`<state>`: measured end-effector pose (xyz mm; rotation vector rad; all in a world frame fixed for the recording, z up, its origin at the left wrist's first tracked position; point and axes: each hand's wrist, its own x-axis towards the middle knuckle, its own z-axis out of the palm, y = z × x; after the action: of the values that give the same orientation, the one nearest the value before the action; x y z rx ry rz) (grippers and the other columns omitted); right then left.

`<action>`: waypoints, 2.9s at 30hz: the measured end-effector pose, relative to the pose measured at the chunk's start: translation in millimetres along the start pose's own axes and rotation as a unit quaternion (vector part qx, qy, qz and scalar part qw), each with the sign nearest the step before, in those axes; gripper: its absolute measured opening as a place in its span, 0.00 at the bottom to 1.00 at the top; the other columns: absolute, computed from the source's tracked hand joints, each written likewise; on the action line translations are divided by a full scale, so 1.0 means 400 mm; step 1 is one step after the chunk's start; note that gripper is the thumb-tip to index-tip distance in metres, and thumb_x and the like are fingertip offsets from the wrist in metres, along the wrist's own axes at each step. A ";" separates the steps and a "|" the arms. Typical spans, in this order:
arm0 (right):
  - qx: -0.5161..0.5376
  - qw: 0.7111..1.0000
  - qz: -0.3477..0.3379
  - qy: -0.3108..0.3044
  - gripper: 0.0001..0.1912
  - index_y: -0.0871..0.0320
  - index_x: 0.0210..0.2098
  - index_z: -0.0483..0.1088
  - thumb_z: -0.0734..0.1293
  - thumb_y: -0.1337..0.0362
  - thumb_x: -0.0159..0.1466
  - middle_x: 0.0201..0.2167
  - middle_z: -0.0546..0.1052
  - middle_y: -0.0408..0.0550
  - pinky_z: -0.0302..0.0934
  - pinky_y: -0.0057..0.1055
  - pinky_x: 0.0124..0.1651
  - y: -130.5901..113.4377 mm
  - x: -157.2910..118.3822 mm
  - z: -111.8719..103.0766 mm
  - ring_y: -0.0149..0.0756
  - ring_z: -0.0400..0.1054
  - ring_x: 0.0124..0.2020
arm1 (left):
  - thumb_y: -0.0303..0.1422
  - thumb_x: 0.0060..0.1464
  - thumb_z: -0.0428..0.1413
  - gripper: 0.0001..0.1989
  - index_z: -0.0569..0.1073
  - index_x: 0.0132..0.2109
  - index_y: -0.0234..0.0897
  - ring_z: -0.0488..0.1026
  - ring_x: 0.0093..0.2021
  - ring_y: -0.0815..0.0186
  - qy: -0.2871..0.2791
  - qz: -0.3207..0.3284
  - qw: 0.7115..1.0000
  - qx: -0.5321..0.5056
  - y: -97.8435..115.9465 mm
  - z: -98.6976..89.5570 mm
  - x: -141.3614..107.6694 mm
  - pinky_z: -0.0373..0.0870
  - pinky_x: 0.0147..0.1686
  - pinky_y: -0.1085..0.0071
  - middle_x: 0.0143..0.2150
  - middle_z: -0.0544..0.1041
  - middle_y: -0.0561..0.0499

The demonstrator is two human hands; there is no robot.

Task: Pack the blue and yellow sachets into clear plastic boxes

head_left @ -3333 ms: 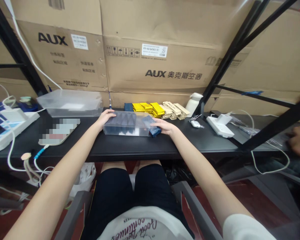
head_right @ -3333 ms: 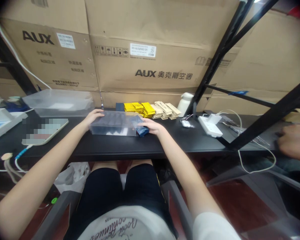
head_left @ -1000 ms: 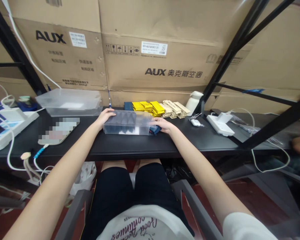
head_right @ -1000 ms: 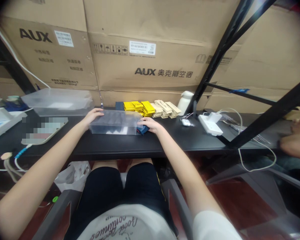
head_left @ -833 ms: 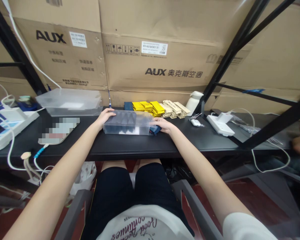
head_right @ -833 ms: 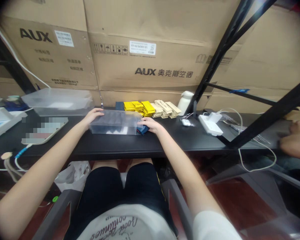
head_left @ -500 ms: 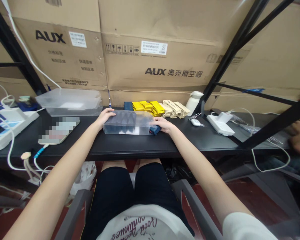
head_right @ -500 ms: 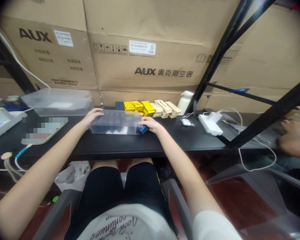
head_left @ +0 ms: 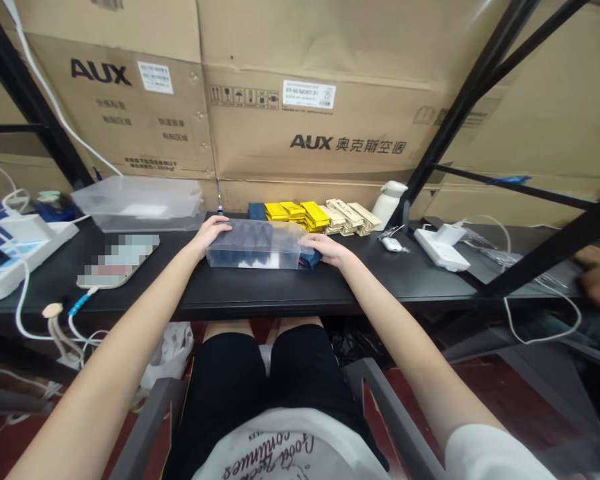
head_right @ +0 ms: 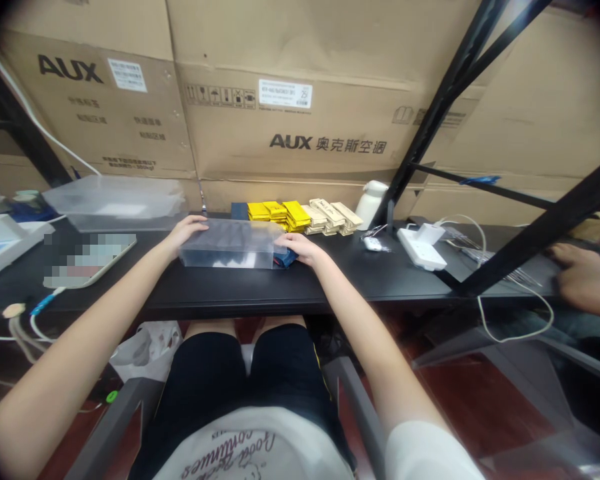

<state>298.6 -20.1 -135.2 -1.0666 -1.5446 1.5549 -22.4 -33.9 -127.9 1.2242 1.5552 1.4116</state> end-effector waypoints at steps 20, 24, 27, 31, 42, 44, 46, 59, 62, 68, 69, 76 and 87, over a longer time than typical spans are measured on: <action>-0.017 1.000 0.013 -0.010 0.04 0.58 0.34 0.79 0.72 0.65 0.59 0.36 0.81 0.47 0.71 0.24 0.33 0.009 0.012 -0.009 0.31 0.74 0.31 | 0.29 0.36 0.62 0.11 0.75 0.33 0.40 0.76 0.42 0.56 0.012 0.014 1.000 0.017 0.010 0.003 -0.011 0.72 0.40 0.67 0.38 0.79 0.51; -0.016 1.000 0.015 -0.017 0.06 0.57 0.36 0.79 0.72 0.65 0.59 0.39 0.81 0.48 0.72 0.24 0.34 0.007 0.009 -0.008 0.32 0.74 0.33 | 0.30 0.36 0.62 0.12 0.76 0.34 0.41 0.76 0.41 0.56 0.011 0.012 1.000 0.019 0.010 0.001 -0.011 0.72 0.39 0.66 0.36 0.79 0.52; -0.012 1.000 0.017 -0.021 0.06 0.57 0.37 0.79 0.72 0.64 0.59 0.39 0.81 0.48 0.72 0.24 0.35 0.003 0.005 -0.005 0.32 0.75 0.34 | 0.30 0.36 0.62 0.13 0.76 0.35 0.41 0.76 0.40 0.56 0.009 0.009 1.000 0.020 0.011 0.000 -0.012 0.72 0.38 0.66 0.34 0.78 0.52; -0.004 0.999 0.017 -0.028 0.08 0.57 0.39 0.79 0.72 0.64 0.59 0.41 0.81 0.49 0.72 0.25 0.35 -0.005 -0.002 -0.002 0.33 0.75 0.36 | 0.30 0.36 0.62 0.13 0.75 0.35 0.40 0.76 0.39 0.57 0.010 0.007 1.000 0.022 0.011 0.001 -0.013 0.72 0.37 0.67 0.34 0.78 0.52; 0.010 0.999 0.019 -0.029 0.10 0.56 0.43 0.77 0.71 0.65 0.60 0.44 0.81 0.48 0.72 0.24 0.34 -0.011 -0.009 0.001 0.32 0.75 0.35 | 0.30 0.37 0.62 0.14 0.75 0.37 0.39 0.76 0.37 0.59 0.006 0.000 1.000 0.023 0.011 0.001 -0.015 0.72 0.36 0.69 0.33 0.77 0.53; 0.011 0.999 0.019 -0.030 0.10 0.56 0.43 0.77 0.72 0.65 0.60 0.44 0.81 0.48 0.73 0.24 0.35 -0.010 -0.008 0.000 0.32 0.75 0.36 | 0.30 0.37 0.62 0.14 0.75 0.37 0.39 0.76 0.37 0.59 0.006 -0.001 1.000 0.024 0.012 0.001 -0.015 0.72 0.37 0.68 0.33 0.77 0.53; 0.011 0.999 0.018 -0.031 0.11 0.55 0.43 0.77 0.72 0.65 0.60 0.44 0.80 0.47 0.73 0.25 0.35 -0.010 -0.008 0.000 0.32 0.75 0.36 | 0.30 0.37 0.62 0.14 0.75 0.37 0.39 0.76 0.38 0.59 0.005 0.000 1.000 0.025 0.013 0.001 -0.016 0.72 0.38 0.68 0.33 0.78 0.53; -0.001 1.000 0.008 -0.031 0.15 0.55 0.45 0.76 0.72 0.68 0.58 0.44 0.79 0.47 0.73 0.26 0.37 -0.007 -0.004 -0.005 0.32 0.75 0.38 | 0.30 0.37 0.61 0.13 0.75 0.36 0.40 0.76 0.40 0.58 0.008 0.003 1.000 0.029 0.017 0.002 -0.020 0.72 0.39 0.67 0.33 0.78 0.53; -0.004 1.000 0.005 -0.028 0.15 0.55 0.45 0.75 0.72 0.70 0.58 0.44 0.79 0.47 0.73 0.26 0.37 -0.008 -0.005 -0.005 0.32 0.75 0.37 | 0.30 0.37 0.61 0.14 0.75 0.36 0.40 0.76 0.39 0.58 0.007 0.002 1.000 0.026 0.015 0.002 -0.019 0.72 0.38 0.67 0.33 0.78 0.53; -0.003 1.000 -0.001 -0.024 0.16 0.57 0.45 0.75 0.72 0.70 0.56 0.44 0.80 0.48 0.73 0.26 0.39 -0.010 -0.007 -0.001 0.33 0.75 0.39 | 0.30 0.36 0.62 0.13 0.75 0.35 0.40 0.76 0.38 0.58 0.008 0.004 1.000 0.023 0.012 0.002 -0.016 0.71 0.38 0.68 0.32 0.77 0.53; -0.003 1.000 -0.002 -0.023 0.16 0.57 0.45 0.76 0.73 0.70 0.56 0.45 0.80 0.49 0.73 0.26 0.40 -0.010 -0.007 0.000 0.33 0.75 0.39 | 0.31 0.36 0.62 0.14 0.75 0.35 0.40 0.76 0.38 0.58 0.008 0.004 1.000 0.023 0.012 0.002 -0.015 0.71 0.38 0.67 0.32 0.77 0.53; 0.000 1.000 -0.004 -0.007 0.13 0.58 0.42 0.77 0.73 0.70 0.56 0.46 0.80 0.49 0.71 0.30 0.48 -0.002 0.003 -0.002 0.35 0.75 0.42 | 0.31 0.36 0.62 0.14 0.75 0.36 0.39 0.75 0.41 0.58 0.008 0.006 1.000 0.021 0.011 0.002 -0.015 0.72 0.41 0.67 0.35 0.78 0.52; -0.005 1.000 -0.006 0.006 0.08 0.58 0.38 0.78 0.72 0.71 0.58 0.45 0.80 0.49 0.71 0.28 0.47 -0.001 0.005 0.000 0.34 0.75 0.41 | 0.30 0.37 0.61 0.12 0.74 0.34 0.40 0.76 0.43 0.57 0.011 0.012 1.000 0.024 0.014 0.004 -0.018 0.73 0.42 0.65 0.38 0.79 0.51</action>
<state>297.5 -18.2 -135.1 -1.0691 -1.5485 1.5316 -17.5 -40.5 -123.6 1.2631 1.6036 1.4143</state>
